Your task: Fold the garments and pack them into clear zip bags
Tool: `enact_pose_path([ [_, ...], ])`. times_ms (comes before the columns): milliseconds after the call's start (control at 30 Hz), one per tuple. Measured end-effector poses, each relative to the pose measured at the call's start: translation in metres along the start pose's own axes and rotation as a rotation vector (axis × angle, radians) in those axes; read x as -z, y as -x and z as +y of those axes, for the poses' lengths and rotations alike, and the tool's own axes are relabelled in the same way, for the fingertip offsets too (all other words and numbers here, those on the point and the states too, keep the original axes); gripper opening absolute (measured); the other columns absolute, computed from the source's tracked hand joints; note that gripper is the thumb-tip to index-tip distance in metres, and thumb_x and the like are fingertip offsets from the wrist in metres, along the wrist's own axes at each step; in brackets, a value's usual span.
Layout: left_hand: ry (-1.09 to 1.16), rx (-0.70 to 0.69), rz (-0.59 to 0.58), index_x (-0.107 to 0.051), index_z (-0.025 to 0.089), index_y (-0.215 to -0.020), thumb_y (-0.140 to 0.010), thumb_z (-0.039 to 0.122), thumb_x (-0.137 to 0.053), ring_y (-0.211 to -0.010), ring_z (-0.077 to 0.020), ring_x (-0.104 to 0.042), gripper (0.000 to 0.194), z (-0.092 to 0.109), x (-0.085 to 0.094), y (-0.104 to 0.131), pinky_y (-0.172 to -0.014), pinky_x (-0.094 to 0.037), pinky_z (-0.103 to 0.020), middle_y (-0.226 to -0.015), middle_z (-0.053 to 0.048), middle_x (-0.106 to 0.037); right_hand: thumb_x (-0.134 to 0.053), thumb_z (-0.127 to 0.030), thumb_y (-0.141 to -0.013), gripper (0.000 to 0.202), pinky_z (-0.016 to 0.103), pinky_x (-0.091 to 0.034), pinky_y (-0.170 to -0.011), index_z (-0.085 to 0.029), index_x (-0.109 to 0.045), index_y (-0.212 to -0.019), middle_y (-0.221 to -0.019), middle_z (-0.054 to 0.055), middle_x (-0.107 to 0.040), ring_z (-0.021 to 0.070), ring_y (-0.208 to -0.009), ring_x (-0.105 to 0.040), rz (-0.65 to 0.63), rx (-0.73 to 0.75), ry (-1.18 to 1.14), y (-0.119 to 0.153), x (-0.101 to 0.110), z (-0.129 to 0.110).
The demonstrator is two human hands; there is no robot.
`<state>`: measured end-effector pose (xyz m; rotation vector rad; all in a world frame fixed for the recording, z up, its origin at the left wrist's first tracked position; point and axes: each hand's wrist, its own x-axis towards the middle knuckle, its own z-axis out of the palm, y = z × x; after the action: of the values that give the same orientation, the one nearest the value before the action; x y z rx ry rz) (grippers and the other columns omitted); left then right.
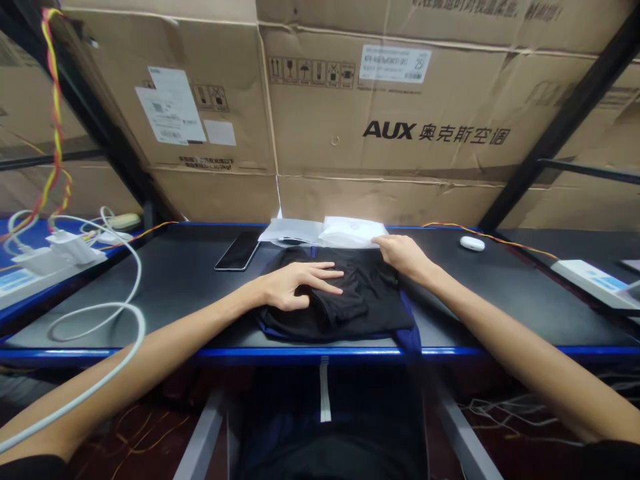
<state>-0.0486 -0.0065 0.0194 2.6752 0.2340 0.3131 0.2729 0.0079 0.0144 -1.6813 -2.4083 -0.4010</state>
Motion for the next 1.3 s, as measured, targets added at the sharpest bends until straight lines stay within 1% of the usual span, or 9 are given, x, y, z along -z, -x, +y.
enact_pose_path([
  [200, -0.060, 0.065, 0.008, -0.056, 0.026, -0.145, -0.063, 0.010, -0.049, -0.153, -0.0303, -0.027, 0.084, 0.005, 0.002, 0.000, -0.125, -0.025, -0.053, -0.162, -0.001, -0.038, -0.048, -0.013, -0.092, 0.040, 0.038, -0.055, -0.096, -0.015, -0.073, -0.124, -0.114, 0.015, -0.077, 0.0304, -0.105, -0.073, -0.061, -0.097, -0.063, -0.017, -0.012, 0.005],
  [367, -0.129, 0.074, 0.065, -0.060, 0.026, -0.141, -0.076, 0.006, -0.052, -0.148, -0.0245, -0.039, 0.068, 0.003, 0.000, -0.001, -0.124, -0.032, -0.044, -0.156, -0.003, -0.047, -0.044, -0.019, -0.097, 0.043, 0.040, -0.051, -0.103, -0.014, -0.067, -0.133, -0.128, 0.013, -0.071, 0.0290, -0.117, -0.069, 0.016, -0.100, -0.155, -0.002, 0.004, 0.006],
  [533, -0.155, 0.069, 0.144, -0.063, 0.023, -0.135, -0.084, 0.005, -0.049, -0.134, -0.0190, -0.057, 0.056, 0.002, 0.002, -0.005, -0.116, -0.043, -0.034, -0.143, -0.005, -0.061, -0.050, -0.036, -0.097, 0.039, 0.042, -0.050, -0.108, -0.022, -0.073, -0.125, -0.129, 0.007, -0.072, 0.0285, -0.121, -0.066, -0.007, 0.173, -0.384, 0.031, 0.020, 0.005],
  [733, -0.392, 0.316, 0.188, -0.064, 0.021, -0.131, -0.086, 0.019, -0.060, -0.112, -0.0233, -0.070, 0.046, 0.018, 0.008, -0.026, -0.099, -0.053, -0.034, -0.127, -0.007, -0.072, -0.049, -0.048, -0.098, 0.049, 0.049, -0.037, -0.120, -0.022, -0.064, -0.138, -0.149, 0.008, -0.056, 0.0295, -0.143, -0.045, -0.169, 0.243, -0.453, 0.061, 0.004, 0.005],
  [900, -0.629, 0.476, 0.215, -0.065, 0.019, -0.124, -0.090, 0.031, -0.057, -0.103, -0.0286, -0.070, 0.038, 0.034, -0.005, -0.053, -0.083, -0.055, -0.037, -0.115, -0.009, -0.074, -0.040, -0.047, -0.102, 0.050, 0.050, -0.032, -0.123, -0.024, -0.060, -0.142, -0.155, 0.006, -0.049, 0.0281, -0.147, -0.040, -0.198, 0.246, -0.512, 0.064, -0.003, 0.007],
  [1033, -0.728, 0.412, 0.060, -0.063, 0.015, -0.126, -0.088, 0.038, -0.057, -0.101, -0.0313, -0.065, 0.045, 0.043, -0.017, -0.057, -0.074, -0.053, -0.038, -0.110, -0.014, -0.069, -0.037, -0.049, -0.103, 0.053, 0.051, -0.028, -0.124, -0.025, -0.057, -0.144, -0.157, 0.005, -0.046, 0.0268, -0.149, -0.036, -0.236, 0.217, -0.541, 0.065, -0.001, 0.011],
  [1100, -0.692, 0.336, 0.022, -0.058, 0.015, -0.137, -0.086, 0.041, -0.059, -0.104, -0.0313, -0.063, 0.057, 0.044, -0.014, -0.051, -0.081, -0.053, -0.039, -0.119, -0.015, -0.065, -0.036, -0.052, -0.102, 0.055, 0.052, -0.024, -0.126, -0.025, -0.056, -0.146, -0.158, 0.006, -0.045, 0.0272, -0.151, -0.031, -0.253, 0.185, -0.538, 0.067, 0.001, 0.014],
  [1200, -0.626, 0.225, -0.009, -0.048, 0.019, -0.148, -0.081, 0.034, -0.063, -0.118, -0.0326, -0.058, 0.071, 0.040, -0.003, -0.039, -0.097, -0.049, -0.044, -0.141, -0.016, -0.053, -0.035, -0.055, -0.102, 0.058, 0.054, -0.020, -0.126, -0.024, -0.054, -0.148, -0.159, 0.006, -0.044, 0.0281, -0.153, -0.027, -0.286, 0.161, -0.539, 0.069, 0.005, 0.018],
  [1300, -0.593, 0.187, -0.024, -0.049, 0.020, -0.148, -0.080, 0.027, -0.063, -0.122, -0.0315, -0.056, 0.070, 0.032, 0.004, -0.035, -0.103, -0.046, -0.043, -0.145, -0.015, -0.050, -0.035, -0.058, -0.101, 0.061, 0.053, -0.021, -0.126, -0.025, -0.053, -0.149, -0.159, 0.006, -0.042, 0.0288, -0.153, -0.026, -0.314, 0.161, -0.564, 0.069, 0.008, 0.020],
])
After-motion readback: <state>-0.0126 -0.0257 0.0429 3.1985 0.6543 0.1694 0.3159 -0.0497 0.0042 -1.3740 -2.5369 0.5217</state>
